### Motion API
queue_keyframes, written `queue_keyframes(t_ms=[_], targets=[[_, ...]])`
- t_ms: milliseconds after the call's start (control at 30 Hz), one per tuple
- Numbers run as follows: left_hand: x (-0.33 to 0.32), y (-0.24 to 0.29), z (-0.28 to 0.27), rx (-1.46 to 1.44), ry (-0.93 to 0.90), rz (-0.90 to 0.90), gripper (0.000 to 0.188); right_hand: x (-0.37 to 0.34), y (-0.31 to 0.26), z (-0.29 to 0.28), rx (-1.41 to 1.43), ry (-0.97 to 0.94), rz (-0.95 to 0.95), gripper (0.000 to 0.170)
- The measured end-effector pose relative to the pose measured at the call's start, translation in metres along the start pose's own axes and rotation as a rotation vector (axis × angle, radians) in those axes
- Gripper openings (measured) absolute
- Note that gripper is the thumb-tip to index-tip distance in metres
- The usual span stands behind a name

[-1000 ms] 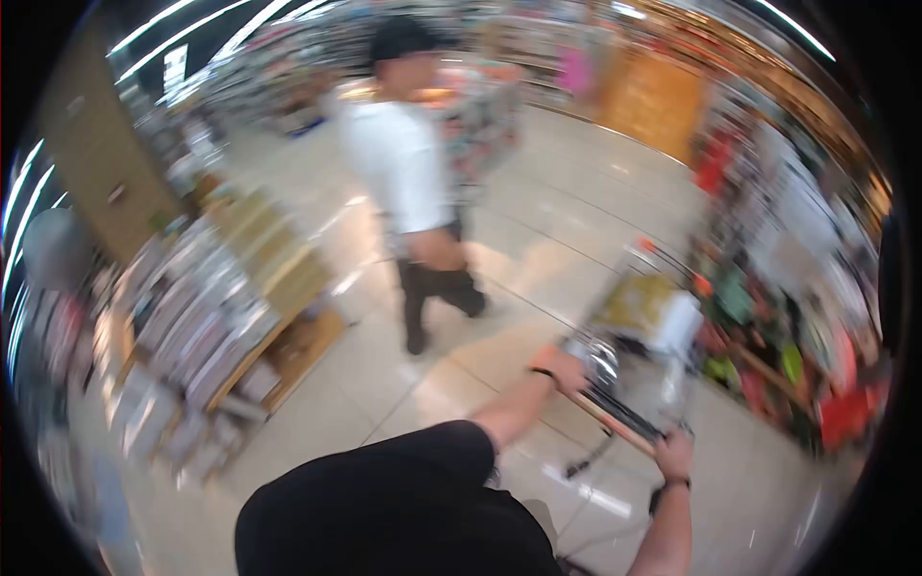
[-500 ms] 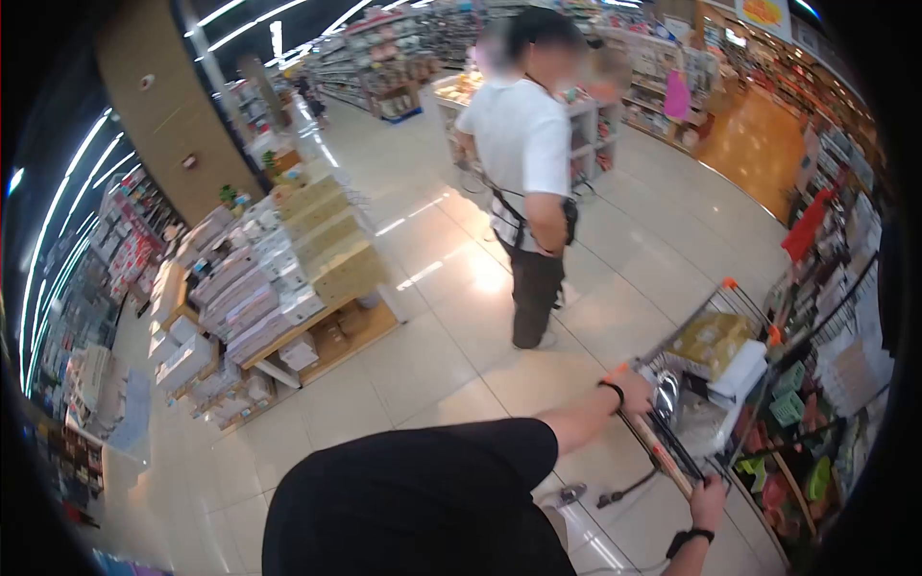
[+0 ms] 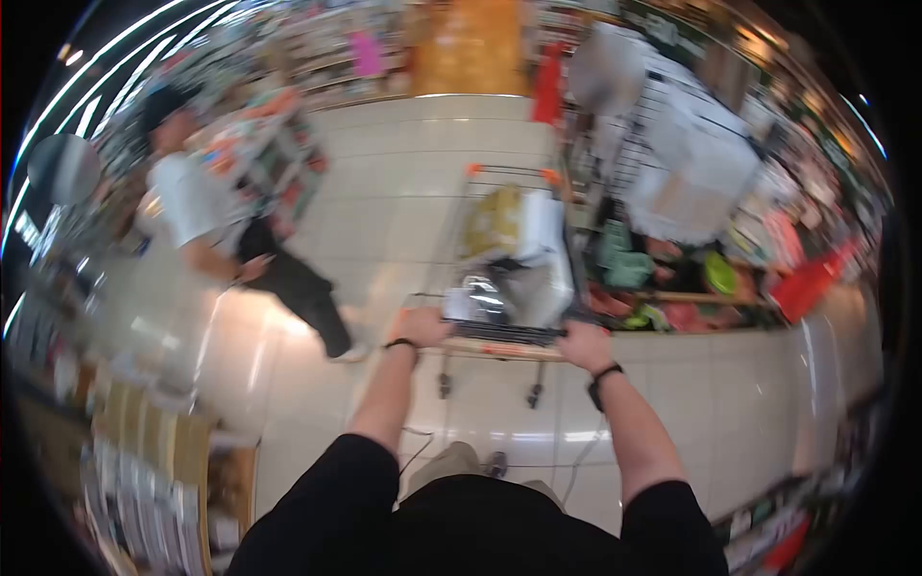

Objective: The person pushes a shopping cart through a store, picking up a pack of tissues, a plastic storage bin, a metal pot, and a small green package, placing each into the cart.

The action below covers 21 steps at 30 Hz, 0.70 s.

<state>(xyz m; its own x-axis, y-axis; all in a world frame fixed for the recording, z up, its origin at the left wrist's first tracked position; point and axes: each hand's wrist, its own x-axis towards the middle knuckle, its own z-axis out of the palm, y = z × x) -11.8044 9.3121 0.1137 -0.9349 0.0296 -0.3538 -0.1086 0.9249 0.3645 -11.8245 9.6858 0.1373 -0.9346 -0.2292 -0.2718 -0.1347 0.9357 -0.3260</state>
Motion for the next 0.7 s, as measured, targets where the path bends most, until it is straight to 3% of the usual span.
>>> queue_keyframes(t_ms=[233, 700], targets=[[0.071, -0.004, -0.044, -0.122, -0.119, -0.115, 0.052, 0.077, -0.01, -0.029, -0.008, -0.036, 0.04, 0.039], [0.248, -0.028, -0.151, -0.031, -0.056, -0.043, 0.049, 0.273, -0.042, -0.083, 0.014, -0.032, 0.077, 0.041]])
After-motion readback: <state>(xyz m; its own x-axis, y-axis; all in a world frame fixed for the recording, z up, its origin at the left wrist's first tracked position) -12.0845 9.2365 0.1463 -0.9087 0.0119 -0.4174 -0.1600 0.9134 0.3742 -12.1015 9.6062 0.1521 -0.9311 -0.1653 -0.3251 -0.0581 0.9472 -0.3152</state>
